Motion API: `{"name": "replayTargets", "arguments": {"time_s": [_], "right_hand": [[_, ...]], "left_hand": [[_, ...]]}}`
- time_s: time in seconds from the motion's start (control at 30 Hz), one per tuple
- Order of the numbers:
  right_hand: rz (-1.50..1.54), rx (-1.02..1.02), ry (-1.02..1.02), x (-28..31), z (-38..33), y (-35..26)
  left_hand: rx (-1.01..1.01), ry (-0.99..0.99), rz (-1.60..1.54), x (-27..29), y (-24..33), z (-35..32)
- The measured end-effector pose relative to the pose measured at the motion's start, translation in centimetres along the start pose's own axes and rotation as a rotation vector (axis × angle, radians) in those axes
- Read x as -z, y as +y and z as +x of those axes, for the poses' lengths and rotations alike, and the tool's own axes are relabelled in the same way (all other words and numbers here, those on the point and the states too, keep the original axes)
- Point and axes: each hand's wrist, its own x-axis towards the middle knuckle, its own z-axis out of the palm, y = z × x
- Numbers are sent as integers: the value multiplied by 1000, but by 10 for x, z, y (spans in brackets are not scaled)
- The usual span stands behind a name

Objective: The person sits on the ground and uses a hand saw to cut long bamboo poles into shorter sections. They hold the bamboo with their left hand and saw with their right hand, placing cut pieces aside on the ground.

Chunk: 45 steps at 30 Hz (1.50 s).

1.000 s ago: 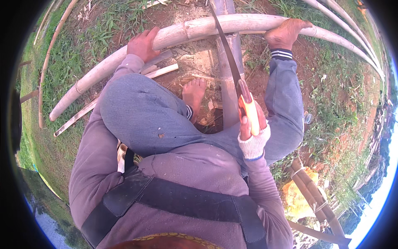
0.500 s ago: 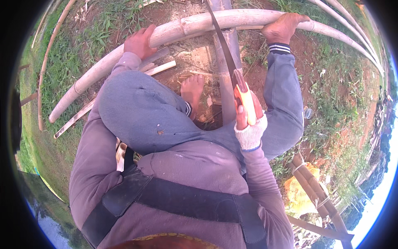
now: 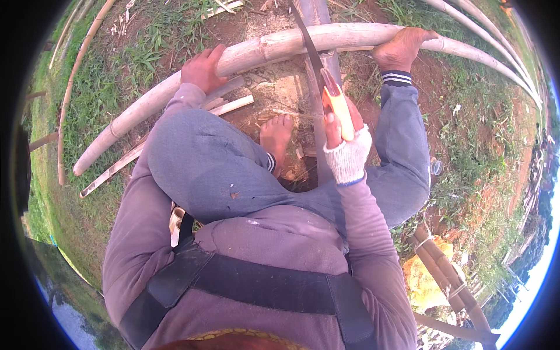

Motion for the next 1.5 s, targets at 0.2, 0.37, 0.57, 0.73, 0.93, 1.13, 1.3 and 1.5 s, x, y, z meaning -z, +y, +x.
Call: {"name": "replayTargets", "arguments": {"time_s": [0.2, 0.37, 0.57, 0.73, 0.93, 1.13, 1.3, 1.5], "right_hand": [[51, -10, -124, 42, -68, 17], [23, 42, -45, -48, 84, 6], [271, 25, -97, -45, 67, 19], [-110, 152, 27, -53, 98, -27], [-136, -90, -6, 59, -43, -53], [-66, -25, 27, 24, -3, -29], [-360, 174, 68, -53, 111, -19], [-177, -52, -17, 65, -62, -18]], "left_hand": [[73, -85, 52, 3, -6, -22], [27, -35, 14, -1, 3, -11], [34, -35, 17, 4, 3, -13], [14, -29, -10, 5, 0, -13], [40, -20, 15, 0, -7, -28], [1, -19, 6, -4, 12, -5], [18, -27, 10, 6, 0, -3], [54, 11, 17, -2, -14, -27]]}}
